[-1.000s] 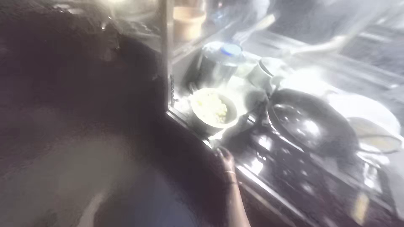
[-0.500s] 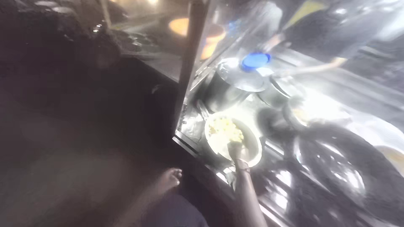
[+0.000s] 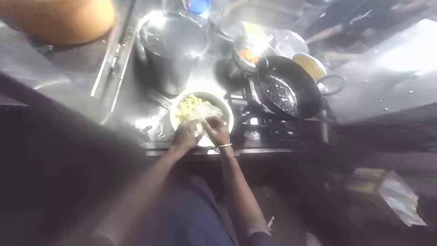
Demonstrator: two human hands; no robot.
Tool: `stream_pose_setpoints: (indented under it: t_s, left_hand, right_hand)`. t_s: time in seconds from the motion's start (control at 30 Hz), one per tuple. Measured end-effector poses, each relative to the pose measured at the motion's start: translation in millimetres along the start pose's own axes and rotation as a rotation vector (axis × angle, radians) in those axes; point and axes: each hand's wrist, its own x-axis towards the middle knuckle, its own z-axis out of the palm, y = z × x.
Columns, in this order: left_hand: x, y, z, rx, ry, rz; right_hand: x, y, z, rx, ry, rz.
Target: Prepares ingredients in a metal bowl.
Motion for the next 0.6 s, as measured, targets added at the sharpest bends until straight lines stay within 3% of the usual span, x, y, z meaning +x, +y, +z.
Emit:
stream_pose_setpoints:
  t_s: [0.13, 0.23, 0.3, 0.43, 0.5, 0.6]
  left_hand:
    - [25.5, -11.3, -3.8, -0.019, 0.006, -0.179]
    - [38.4, -32.1, -2.2, -0.251, 0.111, -0.314]
    - [45.2, -43.6, -1.1, -0.423, 0.217, -0.333]
    - [40.1, -44.3, -8.1, -0.716, 0.52, -0.278]
    - [30.4, -37.7, -17.5, -0.833, 0.651, -0.236]
    - [11.7, -34.1, -30.1, -1.009, 0.799, -0.226]
  right_hand:
    - [19.8, 26.9, -26.1, 0.244, 0.028, -0.084]
    - [40.3, 48.3, -41.6, 0.107, 0.045, 0.134]
    - [64.4, 60.6, -43.9, -0.12, -0.226, 0.262]
    - [104.6, 87.3, -5.9, -0.655, -0.855, 0.233]
    - [110.2, 104.7, 19.3, -0.809, -0.999, 0.26]
    - [113.7, 126.0, 44.4, -0.887, -1.035, 0.347]
